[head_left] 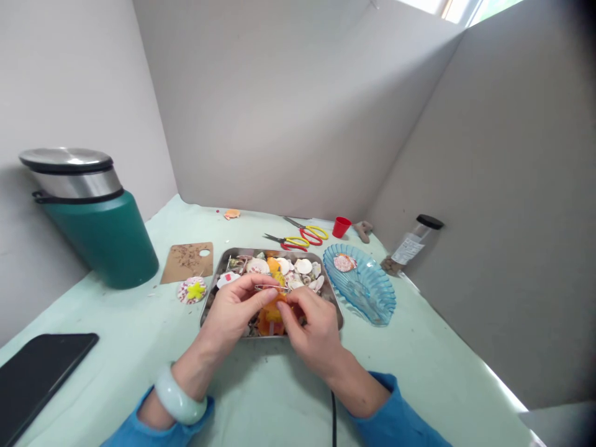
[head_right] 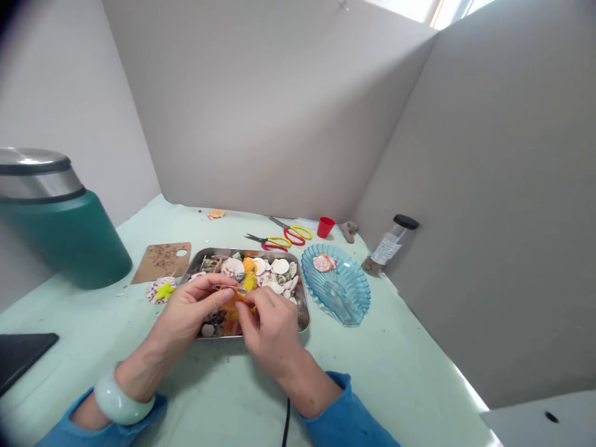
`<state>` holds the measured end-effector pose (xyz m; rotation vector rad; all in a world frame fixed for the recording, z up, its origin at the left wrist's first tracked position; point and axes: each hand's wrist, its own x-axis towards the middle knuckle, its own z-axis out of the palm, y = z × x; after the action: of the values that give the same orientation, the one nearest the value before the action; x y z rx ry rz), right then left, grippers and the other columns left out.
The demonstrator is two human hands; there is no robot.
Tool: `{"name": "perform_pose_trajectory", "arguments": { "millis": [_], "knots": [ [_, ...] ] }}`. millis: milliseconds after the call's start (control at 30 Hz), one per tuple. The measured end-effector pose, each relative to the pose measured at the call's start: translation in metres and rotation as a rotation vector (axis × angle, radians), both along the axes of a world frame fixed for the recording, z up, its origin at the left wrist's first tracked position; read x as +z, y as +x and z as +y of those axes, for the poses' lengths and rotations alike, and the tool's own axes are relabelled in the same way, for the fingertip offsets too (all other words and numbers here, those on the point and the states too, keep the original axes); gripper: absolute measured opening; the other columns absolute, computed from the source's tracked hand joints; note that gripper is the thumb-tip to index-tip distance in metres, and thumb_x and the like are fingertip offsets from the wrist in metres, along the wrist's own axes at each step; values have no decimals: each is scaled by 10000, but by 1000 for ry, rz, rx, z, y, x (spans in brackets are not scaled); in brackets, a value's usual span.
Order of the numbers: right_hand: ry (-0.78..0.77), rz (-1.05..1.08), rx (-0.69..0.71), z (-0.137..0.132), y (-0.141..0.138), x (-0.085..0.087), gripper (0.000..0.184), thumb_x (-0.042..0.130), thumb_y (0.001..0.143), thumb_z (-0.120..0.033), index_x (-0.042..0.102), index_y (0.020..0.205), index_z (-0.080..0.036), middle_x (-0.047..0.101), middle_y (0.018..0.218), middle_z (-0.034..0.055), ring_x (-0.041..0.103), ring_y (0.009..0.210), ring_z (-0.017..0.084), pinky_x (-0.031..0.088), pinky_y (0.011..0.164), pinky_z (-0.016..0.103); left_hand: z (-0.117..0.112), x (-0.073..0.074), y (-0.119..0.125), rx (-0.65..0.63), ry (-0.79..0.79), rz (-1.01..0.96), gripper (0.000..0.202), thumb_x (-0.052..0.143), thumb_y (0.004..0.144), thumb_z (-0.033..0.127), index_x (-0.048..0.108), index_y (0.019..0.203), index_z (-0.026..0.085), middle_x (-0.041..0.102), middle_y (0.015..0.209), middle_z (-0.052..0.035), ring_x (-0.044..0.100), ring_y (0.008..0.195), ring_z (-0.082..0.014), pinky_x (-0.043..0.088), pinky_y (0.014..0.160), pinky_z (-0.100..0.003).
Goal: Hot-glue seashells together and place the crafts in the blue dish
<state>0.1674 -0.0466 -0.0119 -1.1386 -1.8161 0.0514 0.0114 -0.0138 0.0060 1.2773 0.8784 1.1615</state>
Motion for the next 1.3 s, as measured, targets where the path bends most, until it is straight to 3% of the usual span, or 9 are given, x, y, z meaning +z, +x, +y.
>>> {"name": "perform_pose_trajectory", "arguments": {
  "millis": [133, 300, 433, 600, 700, 867, 967, 1100, 1300],
  "knots": [
    [81, 53, -22, 1, 3, -1, 94, 536, 860, -145, 574, 784, -184, 602, 714, 29, 549, 642, 142, 426, 589, 266, 1, 0, 2, 65, 14, 0, 266, 728, 713, 312, 636, 933, 194, 679, 981, -32, 621, 908, -170, 493, 772, -257],
    [177, 18, -55, 4, 10, -1, 90, 550, 849, -115, 596, 857, -192, 635, 799, 53, 588, 731, 166, 473, 650, 293, 3, 1, 3, 99, -9, 82, 283, 742, 683, 357, 529, 747, 182, 553, 640, 56, 514, 547, -90, 422, 523, -202],
    [304, -82, -94, 4, 14, -2, 138, 579, 831, -94, 615, 920, -193, 648, 855, 65, 602, 756, 169, 483, 674, 302, 2, 3, 4, 142, -64, 98, 323, 751, 659, 375, 502, 740, 185, 538, 565, 74, 498, 492, -87, 400, 483, -198],
    [389, -194, -97, 4, 12, 3, 144, 565, 832, -79, 635, 886, -193, 646, 799, 54, 595, 724, 154, 469, 650, 277, -1, 3, 2, -57, -100, 41, 243, 647, 774, 379, 585, 838, 153, 642, 577, 4, 584, 557, -127, 469, 578, -237],
    [419, -225, -79, 6, 9, 5, 145, 560, 829, -64, 638, 823, -187, 631, 746, 39, 570, 676, 137, 443, 620, 261, -2, 2, 1, -97, -121, -76, 274, 602, 816, 392, 596, 944, 150, 679, 627, -21, 641, 637, -161, 504, 649, -276],
    [389, -254, -11, 7, 7, 3, 145, 559, 848, -83, 632, 782, -190, 610, 727, 24, 530, 645, 126, 416, 600, 257, 0, -2, 2, -71, -76, -25, 261, 649, 792, 396, 612, 879, 153, 672, 642, -6, 626, 597, -137, 499, 607, -245],
    [312, -181, 15, 6, 7, 3, 98, 593, 849, -153, 637, 923, -199, 593, 832, 47, 552, 744, 155, 457, 663, 283, 2, -3, 2, -9, -50, -15, 227, 676, 772, 367, 625, 847, 159, 652, 629, 18, 595, 575, -109, 486, 591, -215],
    [238, -74, -98, 7, 9, 4, 396, 679, 804, -298, 550, 1164, -195, 551, 1062, 110, 536, 961, 242, 473, 819, 409, 1, -1, 2, 22, -34, 7, 211, 690, 751, 359, 642, 786, 156, 634, 626, 25, 559, 563, -90, 461, 562, -189],
    [176, -138, -126, 8, 9, 2, 367, 606, 845, -218, 519, 1199, -176, 562, 1107, 120, 528, 1011, 252, 452, 858, 427, 1, 0, 3, -16, -44, 37, 239, 701, 735, 354, 657, 864, 158, 633, 613, 23, 547, 560, -96, 453, 550, -192]
  ]
}}
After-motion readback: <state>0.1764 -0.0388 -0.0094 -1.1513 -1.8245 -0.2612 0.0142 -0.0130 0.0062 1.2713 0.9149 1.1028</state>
